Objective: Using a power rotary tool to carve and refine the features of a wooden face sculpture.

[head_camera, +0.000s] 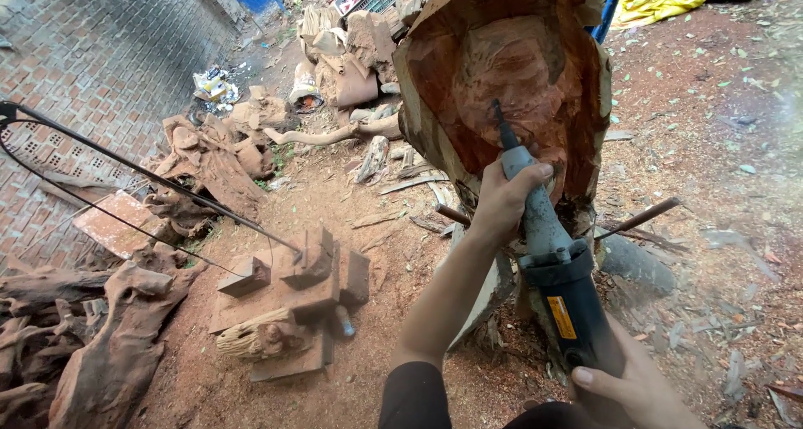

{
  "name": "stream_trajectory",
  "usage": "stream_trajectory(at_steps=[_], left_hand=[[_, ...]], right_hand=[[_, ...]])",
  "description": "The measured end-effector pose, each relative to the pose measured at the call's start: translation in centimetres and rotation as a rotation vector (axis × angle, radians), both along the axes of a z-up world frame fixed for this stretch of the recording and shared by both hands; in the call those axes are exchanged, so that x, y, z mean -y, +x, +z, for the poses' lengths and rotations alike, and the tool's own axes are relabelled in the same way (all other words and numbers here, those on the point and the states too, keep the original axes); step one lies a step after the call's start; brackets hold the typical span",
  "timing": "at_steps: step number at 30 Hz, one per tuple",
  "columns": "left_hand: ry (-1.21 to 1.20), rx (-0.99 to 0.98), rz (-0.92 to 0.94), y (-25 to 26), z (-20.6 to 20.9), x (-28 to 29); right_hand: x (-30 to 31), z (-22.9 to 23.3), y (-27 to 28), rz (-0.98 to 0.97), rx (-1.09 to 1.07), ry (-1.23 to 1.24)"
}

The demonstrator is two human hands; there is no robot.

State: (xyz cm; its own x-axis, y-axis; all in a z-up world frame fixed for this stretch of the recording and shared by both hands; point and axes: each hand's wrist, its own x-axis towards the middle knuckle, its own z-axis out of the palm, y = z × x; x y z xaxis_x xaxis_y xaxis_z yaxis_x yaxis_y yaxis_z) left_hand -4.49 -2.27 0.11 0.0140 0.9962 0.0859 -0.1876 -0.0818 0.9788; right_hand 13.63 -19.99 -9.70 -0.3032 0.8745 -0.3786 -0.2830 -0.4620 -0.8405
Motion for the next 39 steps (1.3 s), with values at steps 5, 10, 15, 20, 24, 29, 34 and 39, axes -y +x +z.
stream_trajectory(at_steps=[5,10,15,20,24,29,34,39], left_hand=[[-0.005,0.035,-0.022,-0.1,0.3,0.1],[0.038,0.055,0.002,-0.9,-0.7,-0.6],[0.005,0.074,0.019,-0.8,-0.2,-0.6],[-0.010,0.014,-0.001,-1.1,0.3,-0.2],[-0.008,-0.037,-0.024,-1.1,0.3,-0.4],[0.001,0.009,-0.030,-1.5,-0.7,-0.9],[0.000,0.237,-0.051,-1.9,-1.7,-1.1],[0.035,0.177,-0.027,-1.5,-1.3,-0.6]], right_hand=[[-0.5,1.1,0.1,0.008,0.057,-0.045],[-1.0,0.8,0.4,0.076,-0.032,-0.048],[-1.0,0.5,0.1,0.019,0.037,-0.034],[-0.1,-0.9,-0.8,0.042,-0.285,-0.033],[-0.6,-2.8,-0.5,0.034,0.040,0.008],[-0.5,0.4,-1.4,-0.004,-0.156,-0.135],[-0.2,0.6,-0.9,0.040,-0.162,-0.235],[-0.2,-1.3,0.0,0.066,0.041,-0.121]])
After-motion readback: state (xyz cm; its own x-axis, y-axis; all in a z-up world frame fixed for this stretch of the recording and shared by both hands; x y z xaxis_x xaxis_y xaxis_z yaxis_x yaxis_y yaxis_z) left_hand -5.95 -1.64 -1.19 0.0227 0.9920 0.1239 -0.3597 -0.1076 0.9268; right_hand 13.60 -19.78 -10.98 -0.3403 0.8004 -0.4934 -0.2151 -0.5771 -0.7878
